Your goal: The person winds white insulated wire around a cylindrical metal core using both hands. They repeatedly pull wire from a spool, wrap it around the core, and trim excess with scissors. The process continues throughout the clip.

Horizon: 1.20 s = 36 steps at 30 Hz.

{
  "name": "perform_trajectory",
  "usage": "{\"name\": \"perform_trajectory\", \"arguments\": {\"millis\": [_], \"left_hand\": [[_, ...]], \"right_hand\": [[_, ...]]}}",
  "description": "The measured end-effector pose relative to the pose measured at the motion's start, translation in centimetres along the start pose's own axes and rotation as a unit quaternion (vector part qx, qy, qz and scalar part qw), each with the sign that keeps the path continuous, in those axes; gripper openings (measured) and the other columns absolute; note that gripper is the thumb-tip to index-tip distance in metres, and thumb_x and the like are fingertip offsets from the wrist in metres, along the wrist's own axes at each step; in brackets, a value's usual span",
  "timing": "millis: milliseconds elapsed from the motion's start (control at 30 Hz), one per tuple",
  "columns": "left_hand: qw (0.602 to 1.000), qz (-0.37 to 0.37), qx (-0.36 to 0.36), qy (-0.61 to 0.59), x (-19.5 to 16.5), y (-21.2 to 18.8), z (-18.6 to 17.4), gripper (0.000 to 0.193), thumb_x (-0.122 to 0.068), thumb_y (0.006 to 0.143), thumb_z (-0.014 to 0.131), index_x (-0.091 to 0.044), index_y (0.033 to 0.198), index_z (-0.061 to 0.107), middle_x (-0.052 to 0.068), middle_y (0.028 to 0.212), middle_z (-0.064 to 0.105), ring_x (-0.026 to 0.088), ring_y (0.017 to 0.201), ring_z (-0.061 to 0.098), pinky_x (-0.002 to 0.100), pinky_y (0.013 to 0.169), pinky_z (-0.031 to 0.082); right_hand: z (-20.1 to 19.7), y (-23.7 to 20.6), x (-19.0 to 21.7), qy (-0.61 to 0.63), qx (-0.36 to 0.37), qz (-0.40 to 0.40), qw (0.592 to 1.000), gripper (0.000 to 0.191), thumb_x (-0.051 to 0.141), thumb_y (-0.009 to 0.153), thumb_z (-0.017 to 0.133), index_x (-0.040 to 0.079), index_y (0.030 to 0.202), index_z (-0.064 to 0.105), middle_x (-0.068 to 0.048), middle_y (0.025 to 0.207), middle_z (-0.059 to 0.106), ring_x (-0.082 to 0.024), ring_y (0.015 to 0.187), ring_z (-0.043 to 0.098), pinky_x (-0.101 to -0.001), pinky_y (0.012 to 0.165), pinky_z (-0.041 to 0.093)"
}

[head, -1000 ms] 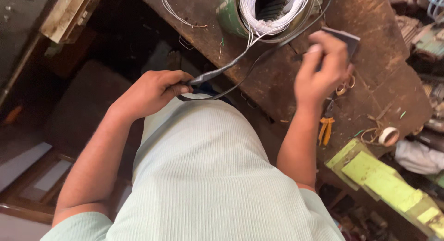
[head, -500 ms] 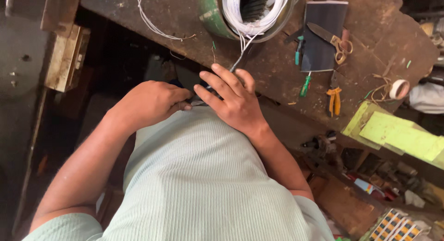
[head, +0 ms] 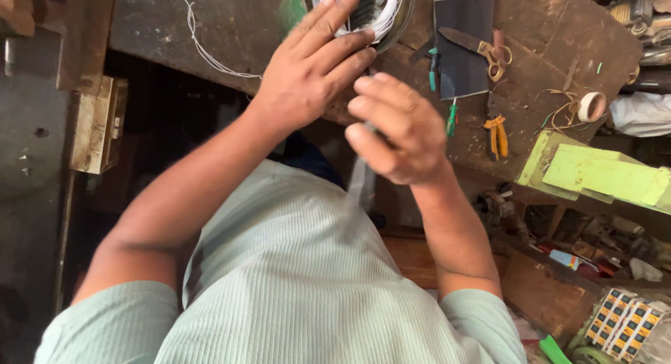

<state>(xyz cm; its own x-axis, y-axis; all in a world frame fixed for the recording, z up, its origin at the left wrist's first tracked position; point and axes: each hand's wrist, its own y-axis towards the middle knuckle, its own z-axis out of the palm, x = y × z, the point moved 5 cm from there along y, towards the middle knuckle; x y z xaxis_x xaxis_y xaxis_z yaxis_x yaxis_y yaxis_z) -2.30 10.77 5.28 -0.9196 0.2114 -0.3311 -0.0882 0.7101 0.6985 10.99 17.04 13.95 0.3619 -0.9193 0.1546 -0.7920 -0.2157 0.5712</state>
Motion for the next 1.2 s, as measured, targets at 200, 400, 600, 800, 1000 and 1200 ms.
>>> {"name": "perform_trajectory", "arguments": {"millis": [200,400,600,800,1000,1200], "left_hand": [[0.999,-0.023,-0.031,0.020,0.0,0.4,1.2,0.021,-0.011,0.102,0.072,-0.004,0.122,0.072,0.010,0.134,0.068,0.021,0.126,0.057,0.047,0.121,0.040],[0.997,-0.020,-0.061,0.042,1.8,0.3,0.8,0.030,-0.025,0.101,0.075,0.001,0.114,0.069,0.013,0.131,0.069,0.033,0.133,0.064,0.047,0.121,0.042],[0.994,-0.091,0.000,0.061,2.0,-0.7,0.8,0.023,-0.027,0.109,0.075,-0.005,0.117,0.072,0.003,0.123,0.072,0.021,0.137,0.059,0.042,0.121,0.046],[0.994,-0.094,0.034,0.050,2.7,0.4,-3.1,0.023,-0.023,0.097,0.071,-0.020,0.119,0.077,0.000,0.119,0.073,0.016,0.121,0.063,0.037,0.104,0.042],[0.979,-0.120,0.142,0.082,2.6,1.5,-3.5,0.015,-0.019,0.094,0.069,-0.017,0.108,0.074,-0.004,0.099,0.066,0.019,0.103,0.059,0.036,0.091,0.043],[0.987,-0.141,0.080,-0.011,3.2,0.6,-5.3,0.027,-0.020,0.095,0.070,-0.014,0.121,0.071,-0.001,0.109,0.068,0.020,0.106,0.059,0.039,0.091,0.043]], "right_hand": [[-3.3,0.6,-3.5,0.018,-0.075,0.270,0.960,0.012,0.001,0.114,0.055,0.001,0.124,0.050,-0.014,0.118,0.068,-0.029,0.101,0.075,-0.0406,0.096,0.056],[-2.5,-1.5,-6.4,0.141,-0.128,0.282,0.940,0.013,0.006,0.123,0.052,0.001,0.133,0.046,-0.017,0.117,0.064,-0.022,0.100,0.075,-0.0316,0.088,0.064],[-0.8,-1.6,-12.1,0.185,-0.083,0.335,0.920,0.010,0.005,0.123,0.054,0.001,0.131,0.050,-0.014,0.103,0.073,-0.018,0.091,0.075,-0.0286,0.080,0.063],[1.5,-0.2,-16.6,0.207,0.007,0.301,0.931,0.012,0.005,0.120,0.058,0.001,0.129,0.053,-0.010,0.097,0.075,-0.014,0.087,0.073,-0.0268,0.076,0.058],[4.0,2.3,-17.4,0.256,0.042,0.334,0.906,0.019,0.005,0.113,0.059,0.001,0.131,0.056,-0.007,0.096,0.075,-0.013,0.080,0.068,-0.0273,0.073,0.056],[0.7,3.8,-11.2,0.169,-0.020,0.255,0.952,0.017,0.003,0.114,0.059,0.000,0.130,0.054,-0.011,0.106,0.069,-0.018,0.098,0.073,-0.0295,0.081,0.059]]}}
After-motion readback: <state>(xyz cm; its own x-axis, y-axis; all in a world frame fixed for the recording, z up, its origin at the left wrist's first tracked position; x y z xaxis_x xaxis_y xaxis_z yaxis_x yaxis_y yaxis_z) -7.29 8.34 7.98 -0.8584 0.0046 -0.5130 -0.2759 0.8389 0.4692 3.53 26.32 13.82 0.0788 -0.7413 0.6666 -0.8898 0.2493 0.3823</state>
